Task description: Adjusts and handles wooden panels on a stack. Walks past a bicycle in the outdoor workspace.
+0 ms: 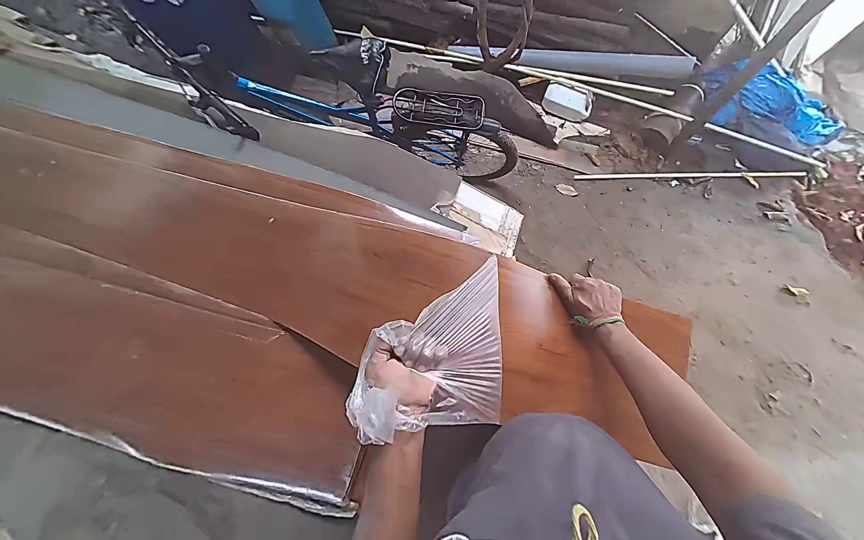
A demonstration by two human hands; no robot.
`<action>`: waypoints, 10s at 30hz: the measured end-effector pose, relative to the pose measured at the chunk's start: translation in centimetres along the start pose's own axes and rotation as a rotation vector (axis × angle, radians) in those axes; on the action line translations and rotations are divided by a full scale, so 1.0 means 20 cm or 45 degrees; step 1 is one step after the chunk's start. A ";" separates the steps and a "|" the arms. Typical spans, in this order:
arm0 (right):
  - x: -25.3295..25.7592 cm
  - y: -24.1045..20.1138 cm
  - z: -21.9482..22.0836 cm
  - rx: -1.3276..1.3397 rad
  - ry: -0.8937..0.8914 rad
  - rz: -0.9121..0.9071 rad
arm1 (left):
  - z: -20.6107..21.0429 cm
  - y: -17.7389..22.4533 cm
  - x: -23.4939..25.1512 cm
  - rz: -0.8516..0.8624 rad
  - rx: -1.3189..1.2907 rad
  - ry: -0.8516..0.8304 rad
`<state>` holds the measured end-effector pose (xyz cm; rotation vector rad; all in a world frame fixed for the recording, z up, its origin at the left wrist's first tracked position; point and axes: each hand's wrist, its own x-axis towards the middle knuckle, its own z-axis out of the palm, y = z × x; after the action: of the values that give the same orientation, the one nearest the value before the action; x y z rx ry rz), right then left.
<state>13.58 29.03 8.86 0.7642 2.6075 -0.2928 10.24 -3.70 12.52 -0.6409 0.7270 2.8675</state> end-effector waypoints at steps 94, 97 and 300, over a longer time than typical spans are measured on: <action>0.15 0.20 0.31 0.076 -0.263 0.201 | -0.67 -0.39 0.05 0.098 2.825 -1.539; 0.15 0.19 0.31 0.061 -0.269 0.216 | -0.71 -0.41 0.04 0.094 2.800 -1.401; 1.02 -0.19 0.23 0.151 -0.421 -0.474 | 0.10 0.01 0.43 0.479 2.343 0.783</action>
<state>-2.65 34.05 -3.88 0.2310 2.4118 -0.6288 1.71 -2.75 10.59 -0.8870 2.9081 0.9156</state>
